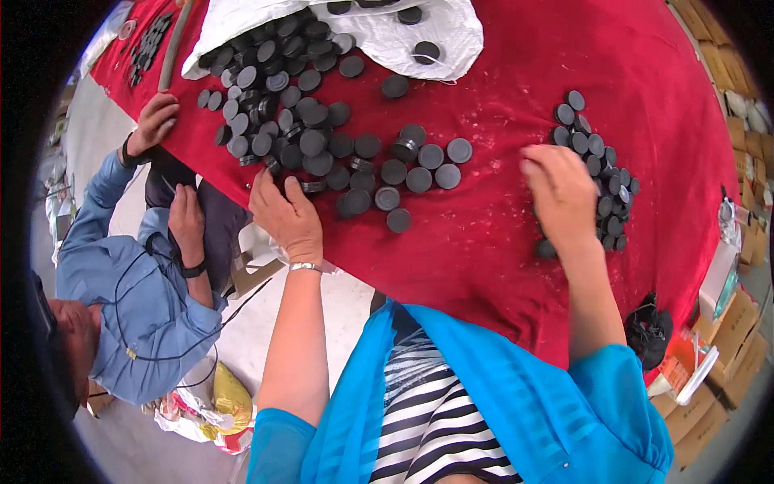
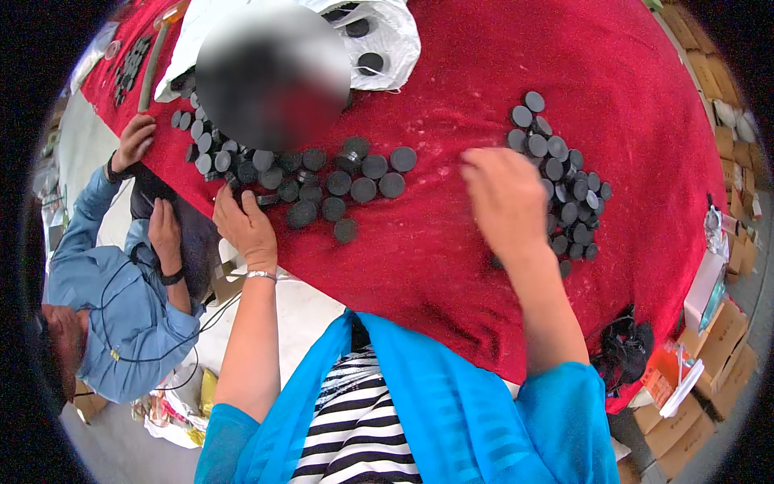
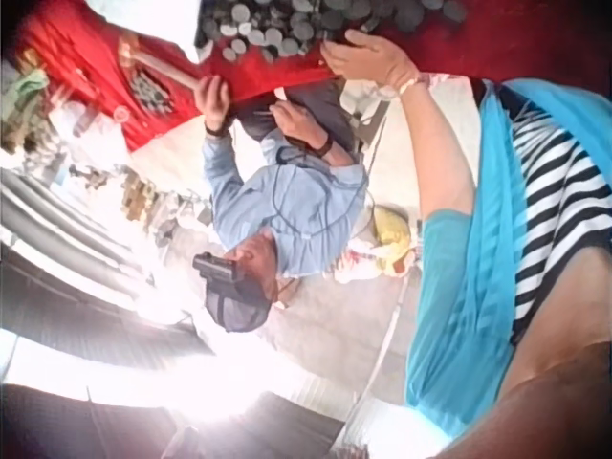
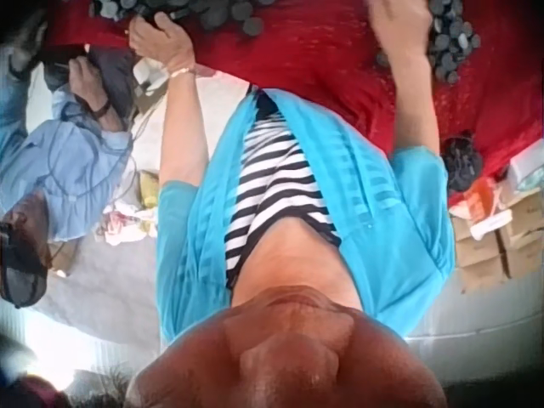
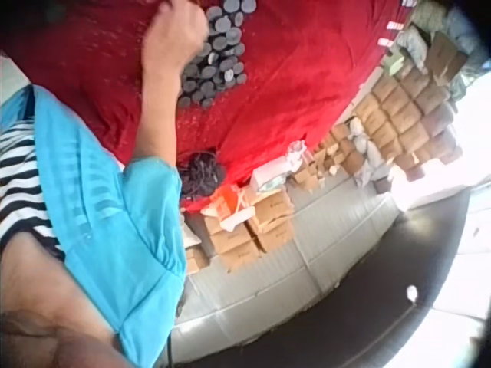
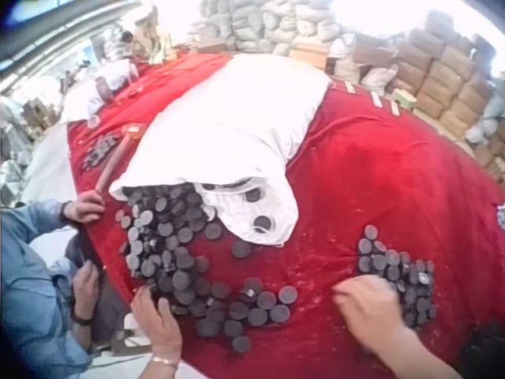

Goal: Assembling small black plastic circular parts by pairing them together.

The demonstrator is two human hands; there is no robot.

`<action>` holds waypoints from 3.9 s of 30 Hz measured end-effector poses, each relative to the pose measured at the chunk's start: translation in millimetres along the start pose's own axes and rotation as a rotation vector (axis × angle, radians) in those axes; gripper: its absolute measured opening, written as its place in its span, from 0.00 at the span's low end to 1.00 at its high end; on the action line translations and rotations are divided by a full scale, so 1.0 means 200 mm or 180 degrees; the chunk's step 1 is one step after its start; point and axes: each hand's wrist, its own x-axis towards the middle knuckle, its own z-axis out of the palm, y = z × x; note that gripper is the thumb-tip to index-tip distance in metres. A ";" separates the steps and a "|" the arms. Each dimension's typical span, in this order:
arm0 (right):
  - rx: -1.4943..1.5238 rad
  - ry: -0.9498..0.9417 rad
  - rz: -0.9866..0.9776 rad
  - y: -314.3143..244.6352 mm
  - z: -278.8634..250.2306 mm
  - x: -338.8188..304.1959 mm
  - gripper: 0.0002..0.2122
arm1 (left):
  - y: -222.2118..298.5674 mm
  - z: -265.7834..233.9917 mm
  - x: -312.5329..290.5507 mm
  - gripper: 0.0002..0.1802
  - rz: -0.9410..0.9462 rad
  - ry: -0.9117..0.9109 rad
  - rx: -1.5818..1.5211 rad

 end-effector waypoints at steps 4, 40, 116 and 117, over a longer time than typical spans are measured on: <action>0.0592 -0.0213 -0.0534 -0.26 0.27 0.13 0.15 | 0.03 0.00 0.01 0.23 -0.0044 0.0011 -0.0098; 0.1382 -0.0305 -0.0345 -0.55 0.53 0.11 0.12 | 0.03 -0.03 -0.02 0.25 -0.0298 -0.0005 -0.0380; 0.0641 -0.1519 -0.0417 -0.67 0.49 -0.25 0.26 | 0.08 -0.31 -0.19 0.11 -0.1168 -0.0820 -0.2464; 0.0671 -0.1401 -0.0476 -0.67 0.50 -0.25 0.26 | 0.07 -0.29 -0.19 0.12 -0.0904 -0.0708 -0.2157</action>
